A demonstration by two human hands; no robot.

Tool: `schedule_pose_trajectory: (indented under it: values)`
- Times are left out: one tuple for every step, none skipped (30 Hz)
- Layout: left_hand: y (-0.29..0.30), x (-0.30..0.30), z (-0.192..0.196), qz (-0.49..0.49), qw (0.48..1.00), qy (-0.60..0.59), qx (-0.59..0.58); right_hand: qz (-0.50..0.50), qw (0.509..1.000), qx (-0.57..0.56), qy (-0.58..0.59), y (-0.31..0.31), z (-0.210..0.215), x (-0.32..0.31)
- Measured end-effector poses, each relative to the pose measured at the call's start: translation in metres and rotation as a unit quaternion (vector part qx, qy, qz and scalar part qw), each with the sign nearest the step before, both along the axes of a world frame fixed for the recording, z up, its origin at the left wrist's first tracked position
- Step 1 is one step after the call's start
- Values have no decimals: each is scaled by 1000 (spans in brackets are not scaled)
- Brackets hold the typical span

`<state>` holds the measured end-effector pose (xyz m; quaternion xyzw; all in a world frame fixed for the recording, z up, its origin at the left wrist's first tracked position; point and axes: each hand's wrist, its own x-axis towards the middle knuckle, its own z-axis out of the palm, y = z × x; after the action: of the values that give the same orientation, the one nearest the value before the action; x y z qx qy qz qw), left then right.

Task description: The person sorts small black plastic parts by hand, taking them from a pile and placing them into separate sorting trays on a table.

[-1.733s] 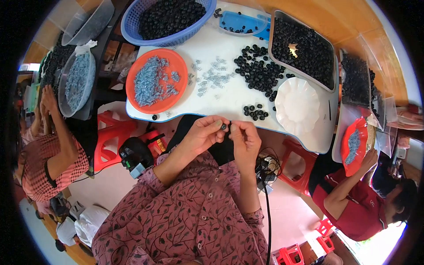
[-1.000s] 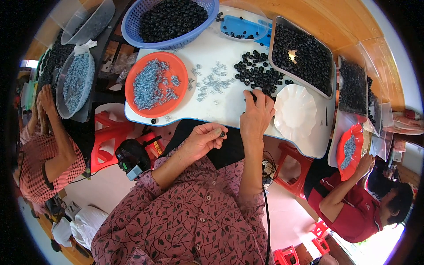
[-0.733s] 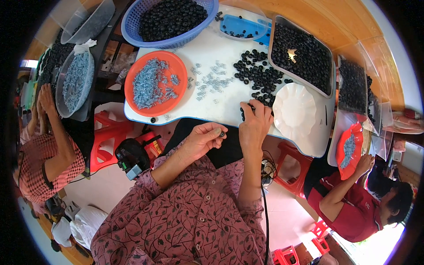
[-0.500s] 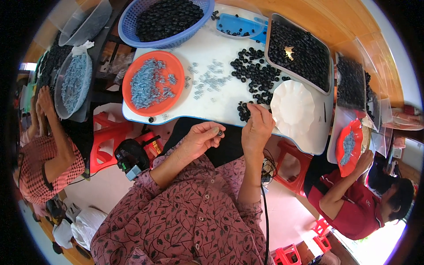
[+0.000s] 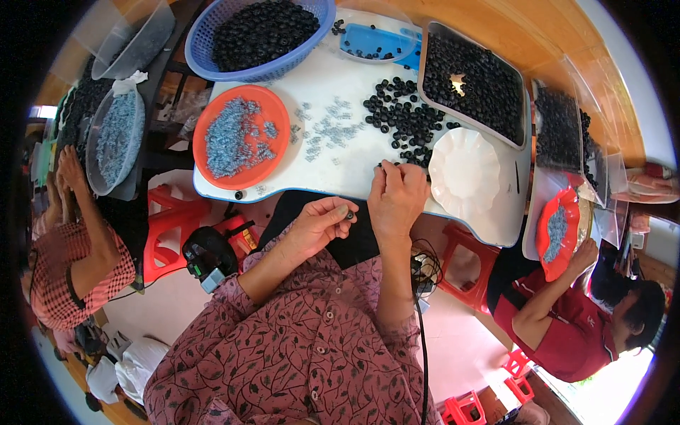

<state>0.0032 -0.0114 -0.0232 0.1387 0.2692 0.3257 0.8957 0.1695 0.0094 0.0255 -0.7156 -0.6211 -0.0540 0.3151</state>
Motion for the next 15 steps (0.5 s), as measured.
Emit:
schedule_pose_trajectory:
  values:
    - [1,-1,0,1,1000,-2,-1,2,1000,1,0,3,-1,-1]
    - [1,-1,1,1,1000,-5,-1,-5,1000,-17,-24,5,-1,-2]
    - [1,-2,2,2,1000,-5,-1,-11,998,-34,-49,7,-1,-3]
    - [2,-3,2,3,1000,-4,-3,-10,998,-34,-49,8,-1,-4]
    - [2,-4,2,5,1000,-4,-5,-11,997,-42,-63,9,-2,-4]
    - [2,-4,1,7,1000,-4,-5,-12,996,-49,-76,9,-2,-5]
    - [2,-5,0,6,1000,-2,-7,-10,996,-49,-76,10,-3,-6]
    - [2,-6,-1,5,1000,0,-9,-12,995,-57,-80,9,-3,-7]
    - [2,-6,-1,7,1000,0,-9,-14,994,-64,-85,9,-4,-8]
    - [2,-7,-1,8,1000,-3,-11,-13,994,-64,-85,9,-5,-9]
    - [2,-8,-1,9,1000,-6,-12,-14,994,-67,-81,9,-5,-10]
    - [2,-8,-1,10,1000,-6,-13,-15,994,-70,-78,9,-5,-11]
    - [2,-8,0,11,1000,-8,-11,-14,994,-70,-79,9,-4,-12]
    - [3,-9,0,13,1000,-11,-9,-11,996,-58,-73,10,-2,-14]
    - [3,-9,1,14,1000,-11,-9,-7,997,-46,-67,11,-1,-16]
